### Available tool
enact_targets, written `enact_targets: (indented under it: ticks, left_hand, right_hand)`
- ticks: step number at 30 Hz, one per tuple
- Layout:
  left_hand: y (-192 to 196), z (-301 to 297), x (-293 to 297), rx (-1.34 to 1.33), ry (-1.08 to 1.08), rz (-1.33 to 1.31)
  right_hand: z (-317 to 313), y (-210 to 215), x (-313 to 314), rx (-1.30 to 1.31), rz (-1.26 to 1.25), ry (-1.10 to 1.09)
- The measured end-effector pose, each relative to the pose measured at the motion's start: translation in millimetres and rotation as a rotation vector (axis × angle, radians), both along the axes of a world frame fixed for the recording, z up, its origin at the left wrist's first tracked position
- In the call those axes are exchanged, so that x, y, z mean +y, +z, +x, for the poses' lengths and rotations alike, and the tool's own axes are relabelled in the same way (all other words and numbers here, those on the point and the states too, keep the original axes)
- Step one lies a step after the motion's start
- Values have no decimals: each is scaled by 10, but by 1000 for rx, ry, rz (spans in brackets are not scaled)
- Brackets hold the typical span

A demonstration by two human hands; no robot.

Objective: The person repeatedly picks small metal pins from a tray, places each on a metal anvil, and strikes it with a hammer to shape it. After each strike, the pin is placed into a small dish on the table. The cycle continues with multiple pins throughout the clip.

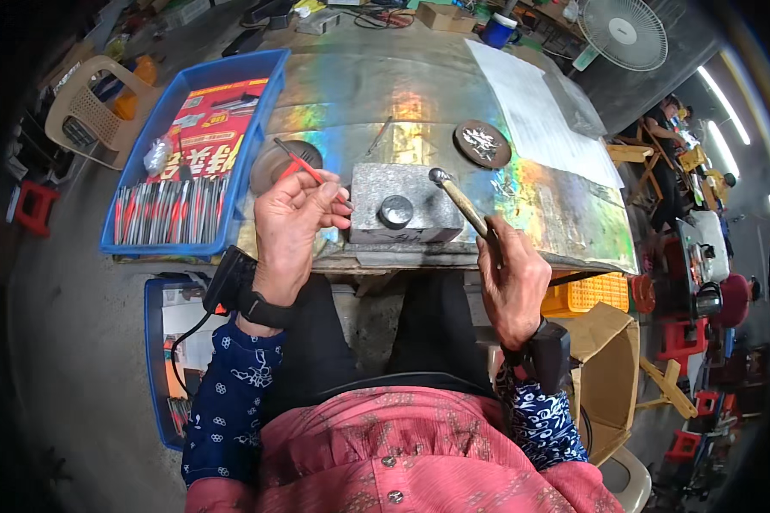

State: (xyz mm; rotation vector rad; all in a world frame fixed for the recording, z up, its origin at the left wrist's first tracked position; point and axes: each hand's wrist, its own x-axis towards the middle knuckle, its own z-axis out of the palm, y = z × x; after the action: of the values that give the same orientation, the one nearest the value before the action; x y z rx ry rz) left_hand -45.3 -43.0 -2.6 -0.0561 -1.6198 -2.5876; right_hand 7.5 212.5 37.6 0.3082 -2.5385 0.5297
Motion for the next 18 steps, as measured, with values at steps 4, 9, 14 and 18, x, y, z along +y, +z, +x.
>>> enact_targets:
  ticks: [4,9,14,18]
  left_hand:
    - [-113,14,-194,22,79,-126]
    - [-196,-95,-517,114,308,-859]
    - [-260,-182,-580,262,436,-1585]
    - [-335,-287,-519,270,424,-1734]
  right_hand:
    - [-43,-226,-6,-23,82,-28]
    - [-56,-364,-88,-25,108,-49]
    - [-43,-423,-138,-184,23,-27]
    - [-58,-439,-114,-256,59,-14]
